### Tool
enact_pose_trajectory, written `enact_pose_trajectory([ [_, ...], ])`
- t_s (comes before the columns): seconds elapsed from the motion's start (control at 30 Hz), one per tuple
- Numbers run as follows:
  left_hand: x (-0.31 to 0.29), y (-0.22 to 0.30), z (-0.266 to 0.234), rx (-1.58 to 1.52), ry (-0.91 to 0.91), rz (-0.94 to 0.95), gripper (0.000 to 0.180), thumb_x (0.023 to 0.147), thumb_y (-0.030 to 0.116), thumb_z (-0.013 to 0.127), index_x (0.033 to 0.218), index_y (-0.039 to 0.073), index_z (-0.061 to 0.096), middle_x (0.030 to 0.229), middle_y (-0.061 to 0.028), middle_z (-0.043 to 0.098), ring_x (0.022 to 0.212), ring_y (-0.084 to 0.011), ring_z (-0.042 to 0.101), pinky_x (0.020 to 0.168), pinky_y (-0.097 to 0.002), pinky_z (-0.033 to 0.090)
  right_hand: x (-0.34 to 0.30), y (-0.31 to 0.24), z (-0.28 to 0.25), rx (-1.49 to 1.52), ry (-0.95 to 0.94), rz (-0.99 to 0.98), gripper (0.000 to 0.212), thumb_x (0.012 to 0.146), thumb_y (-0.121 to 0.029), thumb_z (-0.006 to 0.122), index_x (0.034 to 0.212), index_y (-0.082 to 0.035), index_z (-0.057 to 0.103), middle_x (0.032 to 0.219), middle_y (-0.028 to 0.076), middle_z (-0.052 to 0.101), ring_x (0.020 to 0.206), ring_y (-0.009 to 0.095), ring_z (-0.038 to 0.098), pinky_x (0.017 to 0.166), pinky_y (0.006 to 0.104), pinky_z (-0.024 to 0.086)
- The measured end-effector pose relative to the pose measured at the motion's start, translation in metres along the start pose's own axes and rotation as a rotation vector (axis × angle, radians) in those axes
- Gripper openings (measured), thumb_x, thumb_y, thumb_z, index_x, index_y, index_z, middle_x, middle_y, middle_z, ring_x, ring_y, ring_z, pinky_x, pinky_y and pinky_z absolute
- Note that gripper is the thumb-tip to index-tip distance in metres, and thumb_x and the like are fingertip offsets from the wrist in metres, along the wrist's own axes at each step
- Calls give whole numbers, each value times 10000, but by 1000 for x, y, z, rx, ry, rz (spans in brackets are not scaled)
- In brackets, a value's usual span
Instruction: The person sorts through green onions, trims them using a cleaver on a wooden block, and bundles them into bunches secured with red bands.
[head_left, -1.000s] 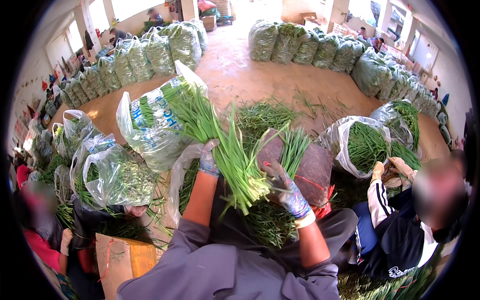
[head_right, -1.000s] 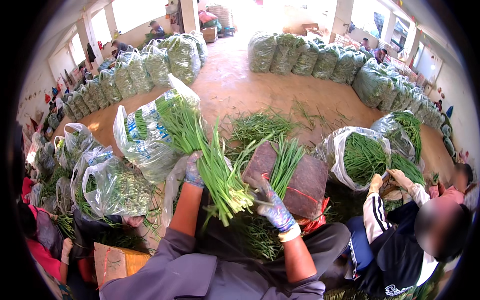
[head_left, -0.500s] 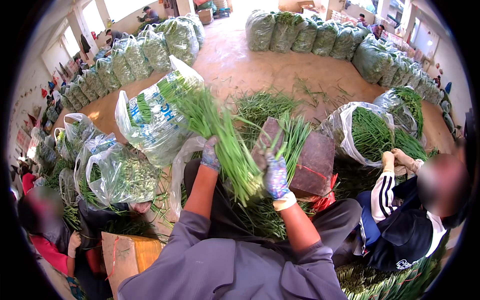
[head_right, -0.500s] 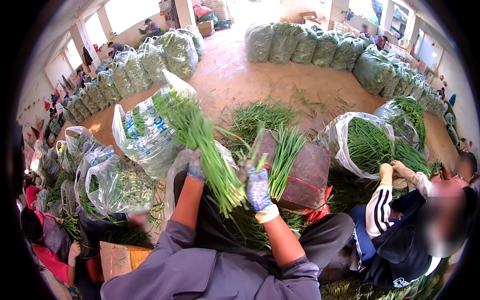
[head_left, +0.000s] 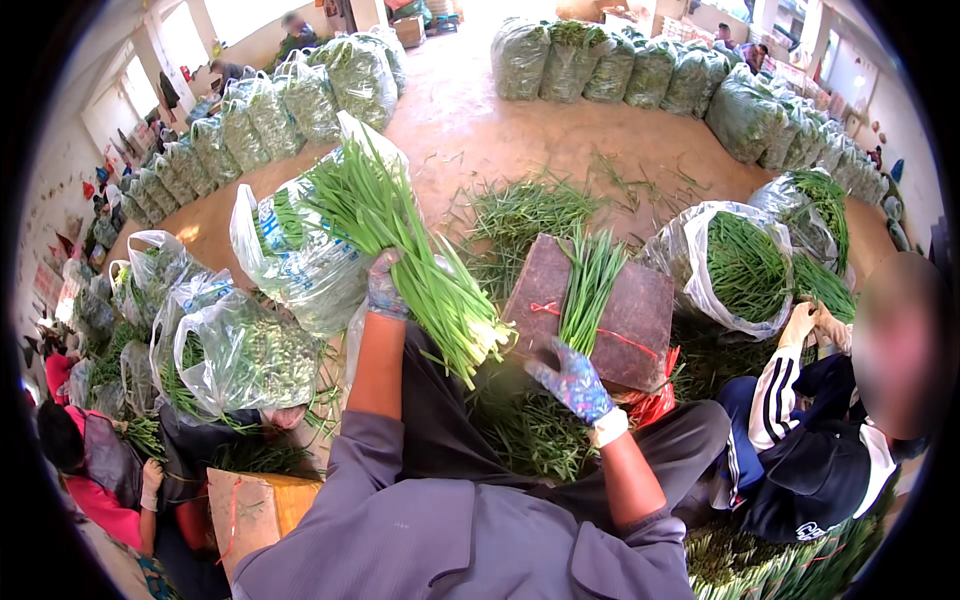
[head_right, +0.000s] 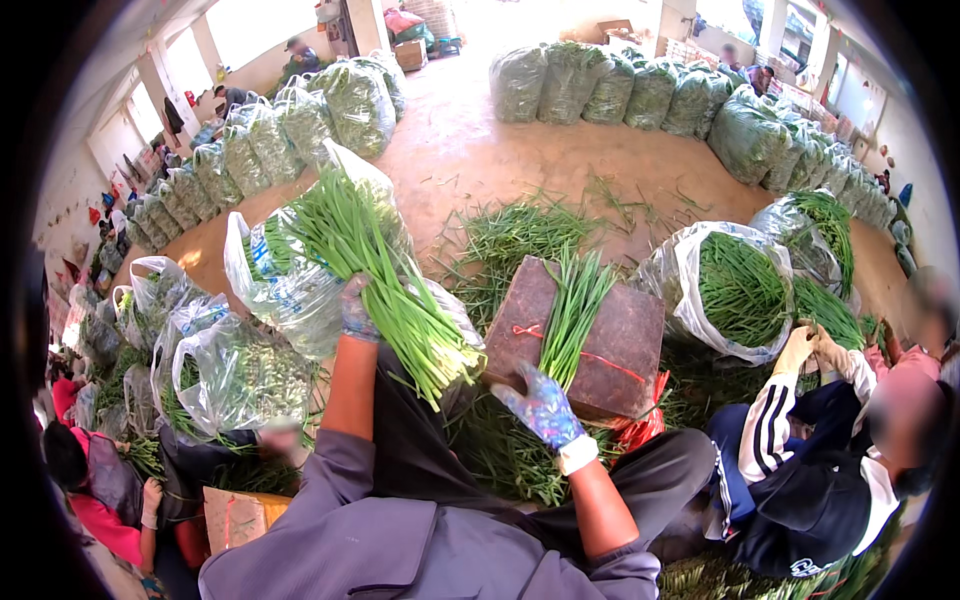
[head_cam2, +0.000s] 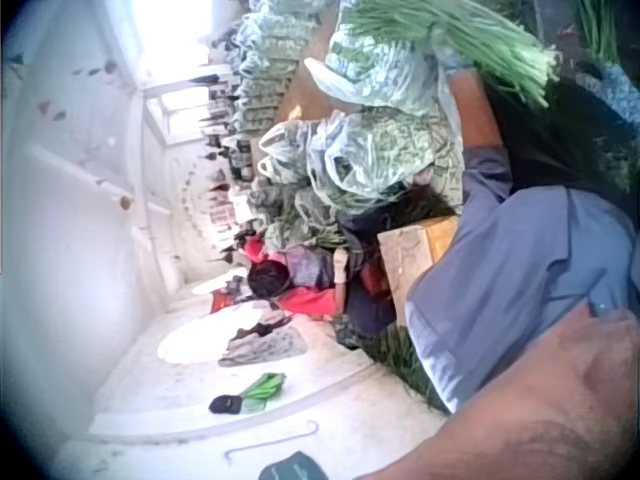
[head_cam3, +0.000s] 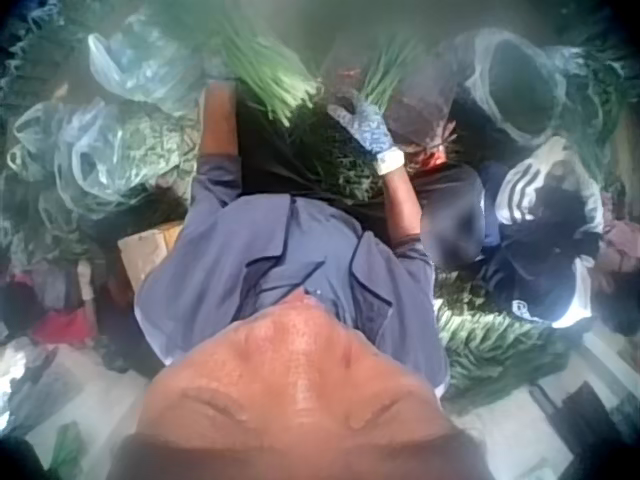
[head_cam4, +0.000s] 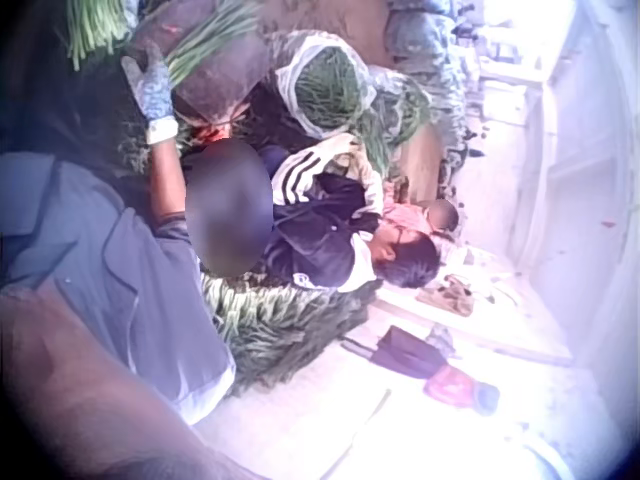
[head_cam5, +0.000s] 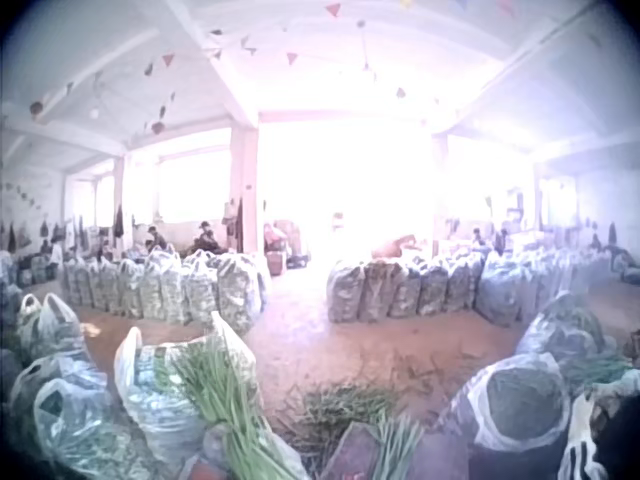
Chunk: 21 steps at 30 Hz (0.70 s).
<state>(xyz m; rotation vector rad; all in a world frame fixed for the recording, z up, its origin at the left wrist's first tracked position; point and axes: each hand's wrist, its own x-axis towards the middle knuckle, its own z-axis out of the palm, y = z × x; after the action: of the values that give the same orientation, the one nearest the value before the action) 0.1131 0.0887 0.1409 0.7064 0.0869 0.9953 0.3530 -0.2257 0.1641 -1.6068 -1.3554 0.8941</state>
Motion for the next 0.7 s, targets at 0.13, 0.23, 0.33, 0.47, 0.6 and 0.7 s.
enact_pose_trajectory([
  [0.13,-3,-20,19,-105,-107,-107,523,761,254,643,1169,-68,583,1046,-262,674,884,-385,689,815,-502,582,41,-45,15,157,50,-207,772,841,-433,741,1411,-5,445,1353,216,548,1214,335,561,1023,393,444],
  [0.23,-6,-39,42,-9,-37,-187,497,762,241,641,1146,-72,595,1027,-238,680,873,-373,690,819,-493,582,65,-42,27,-2,149,-424,534,856,-296,758,1256,16,594,1263,183,609,1169,280,584,1003,376,456],
  [0.33,-9,-29,36,34,-48,-114,442,776,207,628,1113,-79,610,1013,-215,689,866,-351,694,820,-486,582,61,-33,43,427,222,-302,324,871,-124,741,1148,20,656,1150,125,671,1074,217,630,926,323,500],
  [0.47,-18,-13,28,-78,-54,9,541,811,145,630,1308,-33,510,1113,-160,670,944,-303,683,851,-473,580,15,-17,19,776,-42,-122,215,892,-44,706,1095,21,680,1011,46,723,913,123,659,819,252,524],
  [0.6,-17,2,24,-127,-153,100,679,826,121,635,1448,17,382,1237,-117,618,1102,-266,631,950,-477,539,-17,22,-15,100,-533,24,402,847,-224,771,1176,-16,670,1046,85,724,962,145,658,866,313,515],
  [0.7,-3,-5,35,-253,-259,47,748,810,128,645,1484,32,334,1255,-129,606,1108,-291,627,992,-501,505,-20,66,-20,-248,-258,-205,556,796,-270,805,1254,-18,616,1191,165,669,1118,318,637,935,393,501],
])
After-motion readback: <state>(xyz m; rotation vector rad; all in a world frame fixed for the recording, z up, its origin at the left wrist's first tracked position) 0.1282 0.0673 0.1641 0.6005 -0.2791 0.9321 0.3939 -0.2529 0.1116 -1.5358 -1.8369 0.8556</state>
